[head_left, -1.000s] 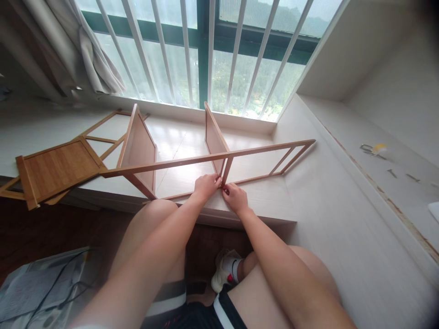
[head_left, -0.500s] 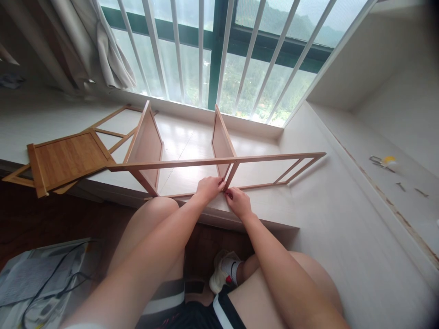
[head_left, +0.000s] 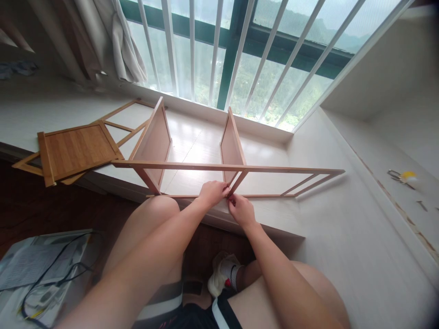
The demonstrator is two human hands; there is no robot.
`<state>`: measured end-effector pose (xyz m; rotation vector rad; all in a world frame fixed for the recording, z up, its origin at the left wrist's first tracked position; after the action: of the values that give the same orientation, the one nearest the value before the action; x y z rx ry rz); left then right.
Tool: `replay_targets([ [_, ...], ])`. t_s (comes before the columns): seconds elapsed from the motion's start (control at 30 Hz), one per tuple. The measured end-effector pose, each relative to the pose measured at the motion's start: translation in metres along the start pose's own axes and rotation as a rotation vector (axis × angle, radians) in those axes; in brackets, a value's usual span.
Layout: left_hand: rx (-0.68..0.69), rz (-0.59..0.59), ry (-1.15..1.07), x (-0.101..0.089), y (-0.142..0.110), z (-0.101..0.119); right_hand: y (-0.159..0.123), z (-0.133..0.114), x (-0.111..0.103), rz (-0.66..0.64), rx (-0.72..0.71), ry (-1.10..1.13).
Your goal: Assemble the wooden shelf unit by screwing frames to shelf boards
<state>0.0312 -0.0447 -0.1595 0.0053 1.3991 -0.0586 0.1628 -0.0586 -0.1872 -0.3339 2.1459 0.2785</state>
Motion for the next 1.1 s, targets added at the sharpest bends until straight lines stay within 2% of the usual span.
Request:
replay_targets([
  [0.4,0.011,0.002,-0.02,-0.003,-0.001,0.0,-0.007,-0.006,0.005,0.086,-0.004,-0.066],
  [0.57,0.02,0.032,-0.026,0.0,0.0,-0.001,-0.009,-0.014,0.008,0.05,-0.075,-0.153],
  [0.73,0.029,0.048,-0.014,0.003,0.003,-0.001,-0.01,-0.016,0.01,0.016,-0.064,-0.235],
  [1.1,-0.021,-0.011,-0.037,0.005,0.002,-0.004,-0.007,-0.013,0.004,0.017,-0.006,-0.145],
])
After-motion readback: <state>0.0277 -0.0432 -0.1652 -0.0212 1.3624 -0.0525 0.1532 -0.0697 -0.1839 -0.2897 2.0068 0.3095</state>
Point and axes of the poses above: each hand's wrist, its own y-axis towards the middle knuckle, its own x-axis out of the palm, z = x × y, the point moved 7 cm from there along y, towards the middle knuckle, and after that the axes turned 11 degrees about y, right-handed, at the moved point
